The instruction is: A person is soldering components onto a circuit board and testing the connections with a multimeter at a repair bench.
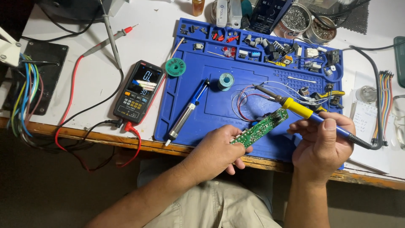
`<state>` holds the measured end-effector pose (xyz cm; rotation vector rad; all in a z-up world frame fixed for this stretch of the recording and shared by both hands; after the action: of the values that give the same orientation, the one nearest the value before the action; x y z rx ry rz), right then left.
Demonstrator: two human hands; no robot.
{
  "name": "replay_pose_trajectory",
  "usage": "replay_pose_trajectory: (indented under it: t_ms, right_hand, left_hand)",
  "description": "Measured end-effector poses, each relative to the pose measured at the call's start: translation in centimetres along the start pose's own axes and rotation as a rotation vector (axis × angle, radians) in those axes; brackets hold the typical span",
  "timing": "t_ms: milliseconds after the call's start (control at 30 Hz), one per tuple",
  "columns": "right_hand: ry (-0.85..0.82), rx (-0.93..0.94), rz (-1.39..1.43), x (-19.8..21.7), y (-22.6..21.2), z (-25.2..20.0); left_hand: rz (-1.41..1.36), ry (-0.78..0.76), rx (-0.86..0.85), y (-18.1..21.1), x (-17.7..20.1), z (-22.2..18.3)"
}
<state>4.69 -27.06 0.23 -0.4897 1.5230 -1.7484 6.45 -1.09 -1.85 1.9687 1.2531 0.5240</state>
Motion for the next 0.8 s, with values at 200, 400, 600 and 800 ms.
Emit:
replay_pose_trajectory:
  t_ms: [200, 400, 600, 800]
  right_hand:
    - [-0.009, -0.011, -0.004, -0.23, -0.08, -0.05]
    - [-0.015, -0.018, -0.001, -0.18, 0.16, 0.04]
    - [-0.006, -0.029, -0.009, -0.25, 0.10, 0.00]
    - [-0.023, -0.018, -0.016, -0.33, 0.13, 0.03]
  left_hand:
    - [0.001, 0.000, 0.000, -0.17, -0.04, 0.13]
    - [-0.002, 0.002, 0.003, -0.35, -0.10, 0.30]
    - [0.002, 0.004, -0.013, -0.31, -0.10, 0.33]
    - [0.011, 0.002, -0.005, 0.12, 0.07, -0.06]
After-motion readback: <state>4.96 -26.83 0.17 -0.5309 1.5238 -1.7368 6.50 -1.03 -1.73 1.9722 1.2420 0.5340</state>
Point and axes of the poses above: each hand's wrist, its own z-axis towards the middle knuckle, its own x-axis out of the back of the hand, y = z × x, the point moved 9 cm from there along z, towards the middle knuckle, and after that the axes turned 6 degrees about y, right-handed, at the moved point
